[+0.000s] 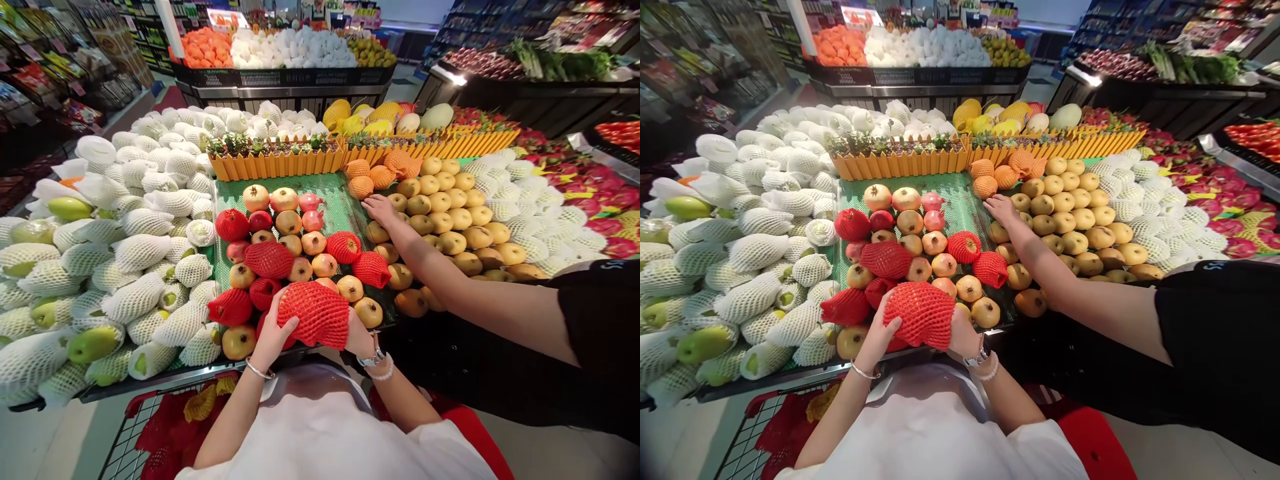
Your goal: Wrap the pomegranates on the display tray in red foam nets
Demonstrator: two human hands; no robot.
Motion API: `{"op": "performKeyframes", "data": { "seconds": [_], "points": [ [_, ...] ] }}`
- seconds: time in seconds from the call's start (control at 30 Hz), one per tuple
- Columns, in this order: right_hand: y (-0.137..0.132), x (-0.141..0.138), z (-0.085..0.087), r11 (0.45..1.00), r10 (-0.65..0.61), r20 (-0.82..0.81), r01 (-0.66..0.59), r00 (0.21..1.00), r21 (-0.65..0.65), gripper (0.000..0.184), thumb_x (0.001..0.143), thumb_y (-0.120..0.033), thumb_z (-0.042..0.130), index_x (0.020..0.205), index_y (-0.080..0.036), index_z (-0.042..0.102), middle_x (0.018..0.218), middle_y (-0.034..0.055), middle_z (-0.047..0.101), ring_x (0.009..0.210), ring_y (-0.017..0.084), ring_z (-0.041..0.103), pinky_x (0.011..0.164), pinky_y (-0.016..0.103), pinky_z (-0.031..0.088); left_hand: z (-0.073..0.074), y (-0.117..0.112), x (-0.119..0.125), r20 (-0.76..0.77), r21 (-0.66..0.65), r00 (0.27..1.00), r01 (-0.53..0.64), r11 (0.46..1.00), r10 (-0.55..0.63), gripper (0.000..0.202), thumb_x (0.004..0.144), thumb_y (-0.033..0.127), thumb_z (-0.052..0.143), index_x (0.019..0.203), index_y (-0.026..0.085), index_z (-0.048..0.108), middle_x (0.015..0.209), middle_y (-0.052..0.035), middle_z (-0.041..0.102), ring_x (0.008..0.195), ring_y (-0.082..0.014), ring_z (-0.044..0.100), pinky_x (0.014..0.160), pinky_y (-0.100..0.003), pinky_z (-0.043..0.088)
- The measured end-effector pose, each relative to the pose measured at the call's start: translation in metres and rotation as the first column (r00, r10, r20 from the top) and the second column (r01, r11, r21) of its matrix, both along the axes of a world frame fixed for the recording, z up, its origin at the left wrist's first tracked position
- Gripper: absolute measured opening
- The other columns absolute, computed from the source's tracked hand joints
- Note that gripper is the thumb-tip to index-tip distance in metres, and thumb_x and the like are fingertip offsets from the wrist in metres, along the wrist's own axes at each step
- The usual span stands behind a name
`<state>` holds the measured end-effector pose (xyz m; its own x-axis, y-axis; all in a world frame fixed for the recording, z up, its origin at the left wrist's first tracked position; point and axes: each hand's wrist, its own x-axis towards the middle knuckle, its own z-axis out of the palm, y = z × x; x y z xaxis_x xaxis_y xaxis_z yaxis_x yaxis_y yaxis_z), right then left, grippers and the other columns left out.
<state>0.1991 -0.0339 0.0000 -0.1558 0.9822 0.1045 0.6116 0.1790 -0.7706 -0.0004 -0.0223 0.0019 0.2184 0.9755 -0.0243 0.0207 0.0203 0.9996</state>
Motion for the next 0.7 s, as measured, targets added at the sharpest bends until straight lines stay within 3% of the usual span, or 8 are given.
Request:
{"op": "performKeyframes", "data": {
  "seconds": [0.13,0.3,0.4,0.5,0.57,0.7],
  "points": [
    [-0.004,-0.001,-0.003,0.992,0.103,0.040,-0.105,0.994,0.068,0.011,0.083,-0.038,0.059,0.080,-0.037,0.069,0.092,0.0023,0.069,0.099,0.024,0.065,0.096,0.049,0.053,-0.004,0.001,0.003,0.002,-0.045,0.995,-0.101,0.994,0.101,0.069,0.084,0.056,0.057,0.140,0.017,0.041,0.143,-0.0133,0.051,0.137,-0.0305,0.042,0.117,-0.042,0.026],
    [-0.001,-0.008,0.005,0.916,0.204,0.047,-0.208,0.978,0.343,0.026,0.092,-0.031,0.044,0.103,-0.031,0.067,0.113,0.0013,0.067,0.116,0.025,0.060,0.099,0.054,0.049,-0.003,-0.002,0.008,-0.087,-0.033,0.988,-0.129,0.991,0.126,0.063,0.089,0.054,0.049,0.139,0.017,0.042,0.138,-0.0123,0.057,0.135,-0.0277,0.046,0.116,-0.042,0.030],
    [0.000,-0.011,0.009,0.904,0.245,0.086,-0.260,0.966,0.340,0.030,0.092,-0.031,0.041,0.107,-0.024,0.066,0.121,0.0058,0.064,0.119,0.029,0.057,0.100,0.055,0.048,-0.007,-0.005,0.011,-0.124,-0.027,0.985,-0.124,0.992,0.119,0.059,0.090,0.054,0.046,0.136,0.017,0.046,0.134,-0.0125,0.060,0.134,-0.0275,0.047,0.116,-0.044,0.030],
    [-0.002,-0.013,0.013,0.916,0.239,0.104,-0.259,0.966,0.305,0.026,0.089,-0.026,0.048,0.103,-0.018,0.068,0.117,0.0128,0.065,0.117,0.031,0.057,0.106,0.056,0.045,-0.016,-0.003,0.012,-0.047,-0.092,0.989,-0.144,0.985,0.140,0.057,0.089,0.057,0.046,0.129,0.016,0.052,0.136,-0.0138,0.058,0.133,-0.0282,0.047,0.115,-0.044,0.032],
    [-0.003,-0.013,0.017,0.924,0.249,0.089,-0.264,0.964,0.275,0.025,0.089,-0.022,0.046,0.100,-0.016,0.068,0.115,0.0133,0.065,0.118,0.030,0.057,0.109,0.051,0.044,-0.022,0.000,0.012,0.049,-0.153,0.985,-0.154,0.976,0.163,0.058,0.086,0.059,0.049,0.125,0.016,0.055,0.136,-0.0139,0.057,0.130,-0.0281,0.051,0.109,-0.042,0.040],
    [-0.002,-0.013,0.019,0.918,0.279,0.008,-0.269,0.960,0.290,0.032,0.087,-0.016,0.041,0.099,-0.024,0.069,0.116,0.0022,0.066,0.121,0.023,0.056,0.107,0.049,0.043,-0.022,0.006,0.009,0.095,-0.255,0.967,-0.206,0.945,0.237,0.062,0.079,0.065,0.055,0.120,0.019,0.053,0.125,-0.0120,0.062,0.107,-0.0246,0.064,0.079,-0.033,0.056]
  ]
}}
